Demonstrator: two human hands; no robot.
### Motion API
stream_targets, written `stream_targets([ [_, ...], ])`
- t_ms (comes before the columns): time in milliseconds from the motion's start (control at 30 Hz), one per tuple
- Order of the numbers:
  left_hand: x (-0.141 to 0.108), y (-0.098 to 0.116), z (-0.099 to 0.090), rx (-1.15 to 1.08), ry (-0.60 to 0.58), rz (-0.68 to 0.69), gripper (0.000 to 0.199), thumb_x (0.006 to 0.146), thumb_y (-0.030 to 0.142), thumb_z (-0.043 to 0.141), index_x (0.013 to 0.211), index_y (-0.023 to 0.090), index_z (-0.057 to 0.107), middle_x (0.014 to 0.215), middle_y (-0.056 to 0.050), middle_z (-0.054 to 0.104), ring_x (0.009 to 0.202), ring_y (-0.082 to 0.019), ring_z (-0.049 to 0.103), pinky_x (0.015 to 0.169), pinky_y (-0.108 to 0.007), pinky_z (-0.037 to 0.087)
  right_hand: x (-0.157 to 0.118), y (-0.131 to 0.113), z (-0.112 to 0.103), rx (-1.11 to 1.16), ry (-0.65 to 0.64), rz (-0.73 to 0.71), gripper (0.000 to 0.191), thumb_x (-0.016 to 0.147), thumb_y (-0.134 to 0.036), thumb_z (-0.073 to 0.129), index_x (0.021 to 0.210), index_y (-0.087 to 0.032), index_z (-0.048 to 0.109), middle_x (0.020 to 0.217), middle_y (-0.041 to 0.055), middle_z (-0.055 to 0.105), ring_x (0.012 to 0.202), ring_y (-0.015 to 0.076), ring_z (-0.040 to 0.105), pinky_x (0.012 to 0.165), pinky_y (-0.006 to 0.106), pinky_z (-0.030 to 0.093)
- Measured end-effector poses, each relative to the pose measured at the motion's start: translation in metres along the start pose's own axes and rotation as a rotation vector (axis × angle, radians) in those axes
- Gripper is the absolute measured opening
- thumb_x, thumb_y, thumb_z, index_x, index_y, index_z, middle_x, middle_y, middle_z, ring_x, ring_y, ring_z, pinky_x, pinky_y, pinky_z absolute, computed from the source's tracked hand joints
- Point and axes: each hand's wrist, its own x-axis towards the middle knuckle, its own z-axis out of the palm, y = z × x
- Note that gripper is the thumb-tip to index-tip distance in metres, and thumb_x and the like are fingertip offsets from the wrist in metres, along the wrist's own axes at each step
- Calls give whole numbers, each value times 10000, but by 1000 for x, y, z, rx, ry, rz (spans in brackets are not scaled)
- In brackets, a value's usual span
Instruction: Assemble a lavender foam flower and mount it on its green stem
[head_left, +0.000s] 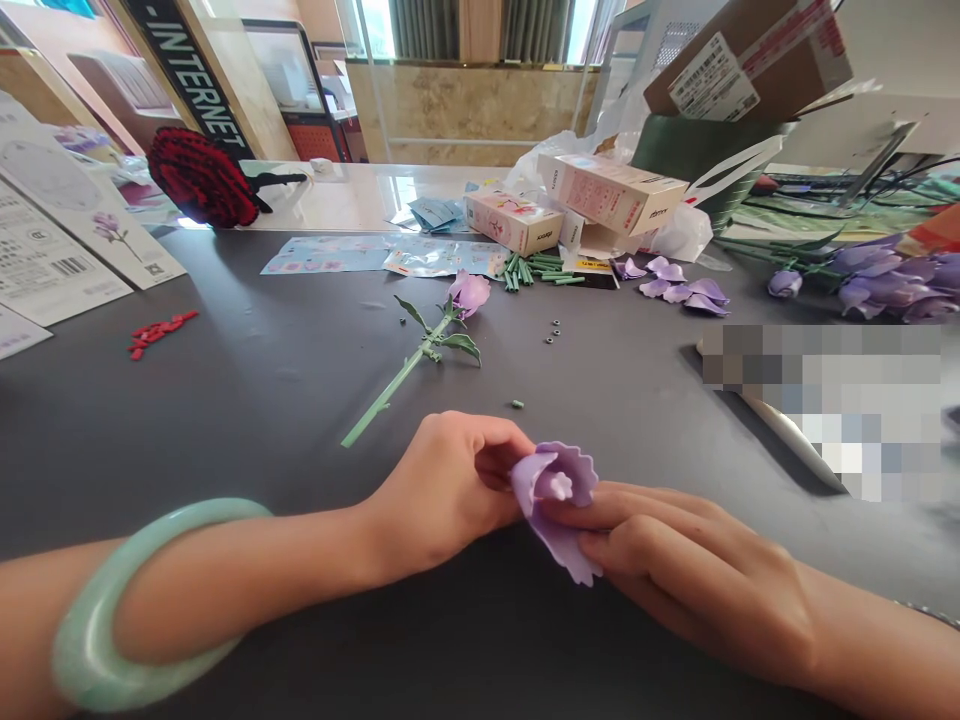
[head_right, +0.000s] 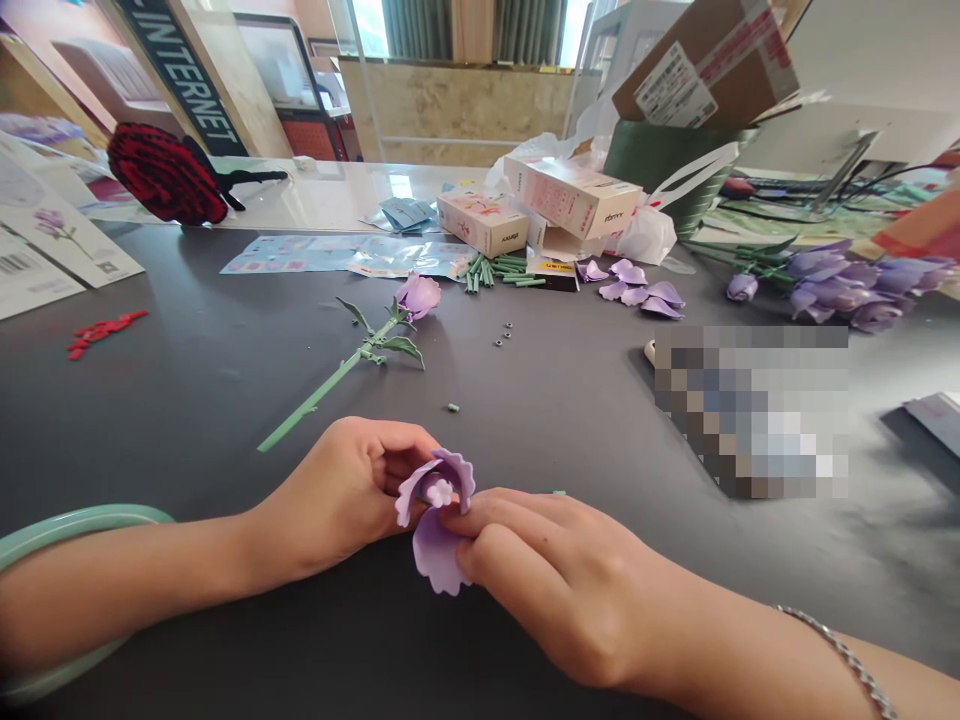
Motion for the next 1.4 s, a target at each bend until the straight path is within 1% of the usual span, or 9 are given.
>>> stream_targets([
  [233, 1, 1, 1, -14, 15, -16, 129, 632, 136, 757, 738, 131, 684, 685, 4, 698, 629, -111, 629, 590, -184, 507, 1, -3, 0, -59, 28, -4, 392, 1058, -185, 248, 782, -185, 528, 917, 31, 697, 811, 99, 660, 647, 176, 516],
  [433, 0, 2, 0, -4, -2, -29, 123, 643, 157, 757, 733, 140, 674, 696, 3, 704, 651, -127, 654, 595, -192, 510, 6, -4, -1, -43, 33, -82, 382, 1054, -158, 247, 811, -166, 542, 892, 41, 696, 811, 94, 659, 705, 164, 525],
  [600, 1, 1, 0, 5, -2, -48, 143, 636, 172, 771, 738, 138, 676, 707, -5, 711, 664, -139, 662, 599, -201, 515, 6, -3, -3, -56, 37, -66, 404, 1057, -160, 240, 815, -168, 564, 868, 28, 697, 772, 84, 658, 689, 157, 529],
  [767, 0, 0, 1, -5, -5, -51, 163, 640, 189, 781, 758, 132, 683, 723, -13, 714, 674, -142, 661, 596, -205, 517, 4, -3, -3, -79, 59, -62, 396, 1048, -151, 266, 813, -161, 585, 859, 27, 698, 799, 85, 658, 717, 148, 532],
  [933, 1, 2, 1, -12, 6, -66, 166, 615, 167, 790, 735, 135, 680, 701, -4, 704, 659, -136, 652, 590, -201, 511, 6, -5, -3, -69, 55, -56, 441, 1046, -141, 236, 753, -163, 565, 803, 31, 682, 695, 88, 635, 638, 154, 508],
  [1000, 1, 3, 1, -12, 12, -70, 171, 604, 158, 792, 731, 136, 681, 695, -3, 703, 651, -137, 651, 589, -205, 511, 8, -6, -3, -78, 54, -73, 453, 1049, -140, 230, 748, -160, 568, 795, 31, 682, 688, 87, 631, 639, 155, 501],
  [1100, 1, 5, 1, -3, 12, -65, 151, 616, 155, 782, 729, 135, 683, 688, 3, 698, 649, -132, 648, 598, -204, 512, 9, -7, -2, -91, 58, -83, 474, 1051, -139, 223, 724, -163, 566, 762, 28, 676, 668, 94, 626, 621, 171, 493],
  [1200, 1, 5, 1, 3, 2, -57, 126, 637, 158, 768, 731, 136, 687, 699, 6, 701, 662, -127, 652, 613, -198, 516, 10, -7, -3, -90, 42, -78, 524, 1051, -131, 185, 685, -166, 559, 715, 28, 662, 606, 95, 600, 577, 185, 478],
  [1400, 0, 7, 1, -26, 1, -67, 141, 620, 142, 767, 736, 135, 687, 695, 7, 707, 662, -133, 663, 618, -203, 529, 12, -6, -7, -94, 29, -110, 553, 1047, -124, 169, 687, -154, 587, 737, 39, 673, 614, 94, 596, 598, 171, 489],
])
